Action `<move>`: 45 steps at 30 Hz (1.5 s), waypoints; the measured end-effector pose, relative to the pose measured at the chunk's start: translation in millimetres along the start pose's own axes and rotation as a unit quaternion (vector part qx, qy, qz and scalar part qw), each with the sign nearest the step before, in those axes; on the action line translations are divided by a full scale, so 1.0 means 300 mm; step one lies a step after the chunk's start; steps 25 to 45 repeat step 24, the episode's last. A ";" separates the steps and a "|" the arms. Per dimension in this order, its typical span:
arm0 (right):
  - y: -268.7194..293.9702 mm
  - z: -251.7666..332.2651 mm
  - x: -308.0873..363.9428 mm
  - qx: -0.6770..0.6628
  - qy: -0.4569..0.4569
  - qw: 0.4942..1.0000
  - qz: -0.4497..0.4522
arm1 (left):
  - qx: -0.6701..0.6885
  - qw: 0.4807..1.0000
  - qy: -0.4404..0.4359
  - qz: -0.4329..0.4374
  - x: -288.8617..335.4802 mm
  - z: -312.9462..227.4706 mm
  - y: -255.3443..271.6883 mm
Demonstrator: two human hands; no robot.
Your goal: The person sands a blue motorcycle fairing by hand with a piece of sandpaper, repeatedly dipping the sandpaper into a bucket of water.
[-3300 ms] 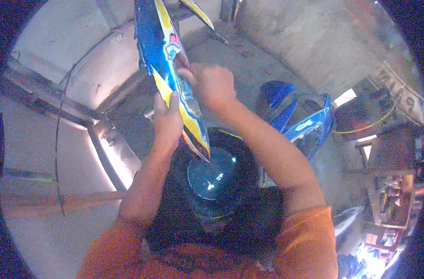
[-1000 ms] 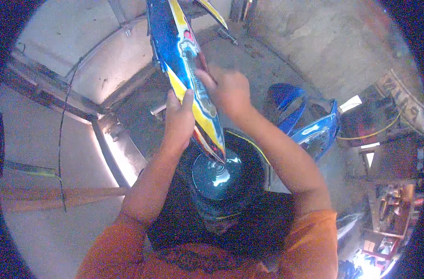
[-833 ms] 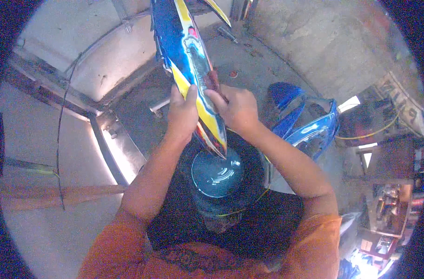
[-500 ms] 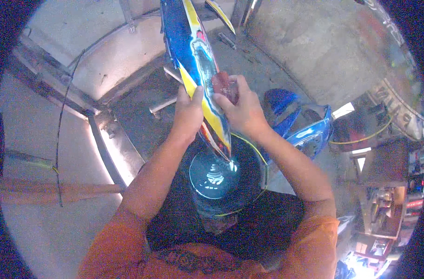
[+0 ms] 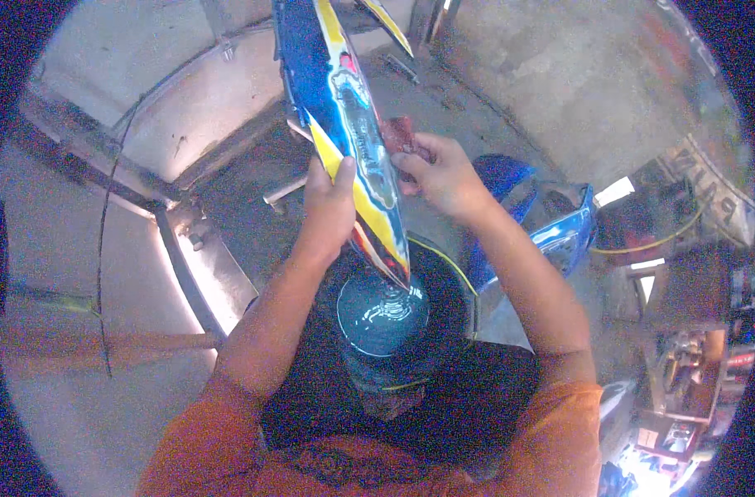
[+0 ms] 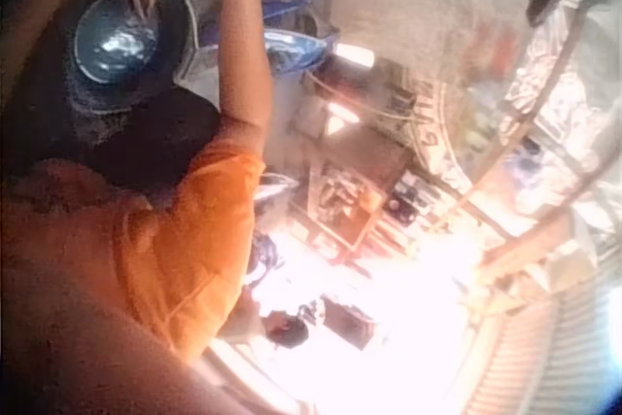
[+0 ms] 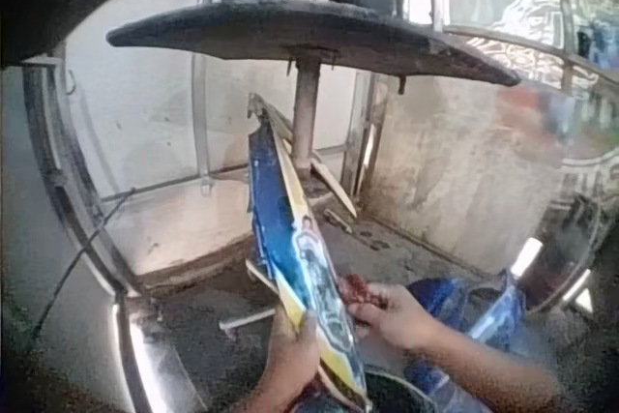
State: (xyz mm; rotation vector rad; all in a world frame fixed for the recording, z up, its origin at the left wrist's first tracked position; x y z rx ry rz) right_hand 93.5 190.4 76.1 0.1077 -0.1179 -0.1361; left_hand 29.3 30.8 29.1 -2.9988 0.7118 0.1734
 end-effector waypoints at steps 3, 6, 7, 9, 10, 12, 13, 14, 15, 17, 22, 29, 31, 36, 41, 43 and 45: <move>0.049 0.010 0.010 -0.007 -0.050 0.997 0.059 | 0.001 1.000 0.024 0.010 0.001 -0.015 0.005; 0.044 0.046 0.018 -0.017 -0.017 0.999 0.030 | 0.026 0.999 0.023 0.010 0.003 -0.022 0.005; 0.054 0.045 0.016 -0.017 -0.016 0.999 0.031 | 0.004 1.000 0.025 0.005 0.006 -0.027 0.002; 0.075 0.039 0.007 0.064 -0.001 0.997 0.032 | -0.021 0.999 0.025 -0.002 0.004 -0.028 0.001; 0.075 0.031 -0.001 0.062 0.001 0.997 0.035 | -0.029 0.999 0.025 -0.001 0.002 -0.021 0.000; 0.077 0.010 -0.014 0.033 0.009 0.999 0.011 | -0.040 0.999 0.025 -0.002 0.001 -0.018 0.003; 0.074 0.000 -0.018 0.030 0.009 0.999 0.013 | -0.077 0.997 0.019 0.002 0.000 -0.022 0.006; 0.072 -0.001 -0.022 0.051 0.043 0.998 0.007 | -0.113 0.993 0.012 0.005 0.000 -0.027 0.007; 0.064 0.007 -0.023 0.070 0.078 0.994 0.001 | -0.117 0.993 0.012 0.005 0.002 -0.029 0.008; 0.063 0.022 -0.022 0.092 0.077 0.993 -0.008 | -0.123 0.992 0.012 -0.001 0.006 -0.036 0.007; 0.059 0.031 -0.011 0.076 0.091 0.993 -0.017 | -0.102 0.995 0.008 0.000 0.007 -0.038 -0.001; 0.087 0.065 0.000 0.364 0.202 0.905 -0.091 | -0.096 0.995 0.007 0.004 0.011 -0.029 -0.002; 0.087 0.065 0.000 0.364 0.202 0.905 -0.091 | -0.096 0.995 0.007 0.004 0.011 -0.029 -0.002; 0.087 0.065 0.000 0.364 0.202 0.905 -0.091 | -0.096 0.995 0.007 0.004 0.011 -0.029 -0.002; 0.087 0.065 0.000 0.364 0.202 0.905 -0.091 | -0.096 0.995 0.007 0.004 0.011 -0.029 -0.002; 0.087 0.065 0.000 0.364 0.202 0.905 -0.091 | -0.096 0.995 0.007 0.004 0.011 -0.029 -0.002; 0.087 0.065 0.000 0.364 0.202 0.905 -0.091 | -0.096 0.995 0.007 0.004 0.011 -0.029 -0.002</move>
Point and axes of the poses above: each hand's wrist, its own x-axis away from the middle knuckle, its own y-axis out of the back of the hand, z = x × y, the point moved 3 cm from there along -x, towards the middle knuckle, and after that the axes turned 7 degrees about z, right-handed, at the moved point
